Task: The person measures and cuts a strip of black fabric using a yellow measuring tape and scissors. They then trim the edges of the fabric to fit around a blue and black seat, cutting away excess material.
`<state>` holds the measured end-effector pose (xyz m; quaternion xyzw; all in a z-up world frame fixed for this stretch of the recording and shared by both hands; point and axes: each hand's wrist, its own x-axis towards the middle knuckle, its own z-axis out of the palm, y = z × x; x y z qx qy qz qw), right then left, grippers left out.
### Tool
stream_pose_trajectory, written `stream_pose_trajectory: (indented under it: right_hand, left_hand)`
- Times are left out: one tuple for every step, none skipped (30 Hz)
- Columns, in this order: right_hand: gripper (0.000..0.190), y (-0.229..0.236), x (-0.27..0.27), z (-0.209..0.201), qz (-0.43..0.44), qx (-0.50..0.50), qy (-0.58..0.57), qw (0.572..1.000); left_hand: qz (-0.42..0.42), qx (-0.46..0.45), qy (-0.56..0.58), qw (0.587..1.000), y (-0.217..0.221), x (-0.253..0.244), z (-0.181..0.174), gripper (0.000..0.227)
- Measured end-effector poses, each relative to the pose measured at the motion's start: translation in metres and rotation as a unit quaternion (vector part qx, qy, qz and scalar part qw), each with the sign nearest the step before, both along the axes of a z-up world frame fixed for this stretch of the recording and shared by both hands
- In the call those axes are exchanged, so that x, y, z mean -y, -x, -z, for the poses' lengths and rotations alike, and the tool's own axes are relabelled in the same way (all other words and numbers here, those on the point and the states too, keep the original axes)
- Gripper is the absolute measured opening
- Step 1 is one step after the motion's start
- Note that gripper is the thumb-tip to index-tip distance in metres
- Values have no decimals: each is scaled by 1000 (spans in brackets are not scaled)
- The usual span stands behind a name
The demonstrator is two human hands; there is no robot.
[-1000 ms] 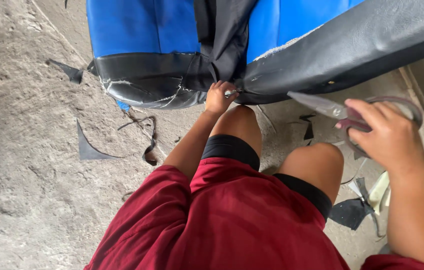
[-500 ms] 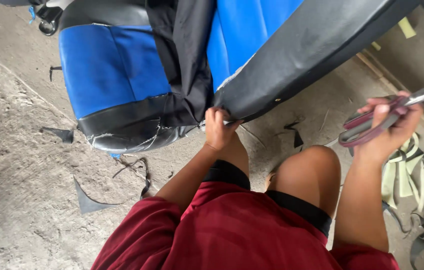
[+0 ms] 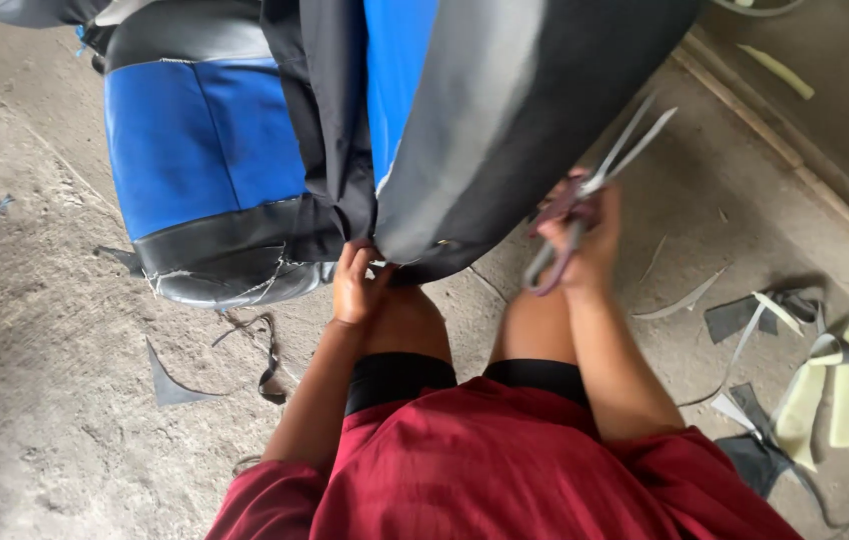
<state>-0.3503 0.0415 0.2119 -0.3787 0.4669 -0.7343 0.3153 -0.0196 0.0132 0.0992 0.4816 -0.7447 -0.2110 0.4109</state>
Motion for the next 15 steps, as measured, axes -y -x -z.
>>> stream_pose_trajectory:
  right_hand:
    - [78, -3, -1, 4, -9, -14, -24, 1000]
    - [78, -7, -2, 13, -13, -10, -23, 1000]
    - [85, -13, -3, 23, 10, -21, -40, 999]
    - [92, -20, -3, 33, 32, -34, -56, 997]
    - [92, -20, -2, 26, 28, -30, -55, 998]
    - [93, -22, -2, 20, 17, -27, -65, 997]
    - [93, -26, -3, 15, 6, -23, -75, 997]
    - [93, -26, -2, 12, -7, -21, -81, 996]
    - [92, -28, -1, 9, -6, -9, -87, 996]
    - [91, -30, -1, 5, -6, 0, -93, 996]
    - [91, -30, -1, 3, -20, 0, -99, 995]
    - [92, -32, -4, 0, -12, -14, -109, 994]
    - [93, -34, -7, -3, -5, -28, -118, 993]
    - [93, -33, -7, -2, -17, -27, -119, 992]
    - [93, -32, -8, -2, -15, -43, -127, 991]
  left_hand:
    - [2, -3, -15, 1000, 1, -1, -4, 30]
    - [-2, 1, -14, 1000, 9, -5, -19, 30]
    - [5, -8, -15, 1000, 15, -7, -34, 34]
    - [11, -18, -15, 1000, 21, -9, -48, 39]
    - [6, -14, -15, 1000, 23, -8, -42, 39]
    - [8, -11, -38, 999, 23, -12, -35, 55]
    - [9, -9, -61, 998, 20, -15, -28, 75]
    - [-4, -6, -67, 998, 26, -16, -28, 75]
    - [-34, 20, -66, 997, 29, -16, -28, 75]
    - [-64, 44, -66, 995, 34, -17, -28, 76]
    - [-78, 45, -73, 993, 35, -14, -22, 76]
    - [-87, 39, -93, 991, 34, -15, -17, 69]
    - [-96, 34, -113, 988, 33, -17, -12, 64]
    - [-108, 34, -115, 987, 34, -18, -10, 64]
    - [-116, 24, -121, 986, 34, -20, -8, 59]
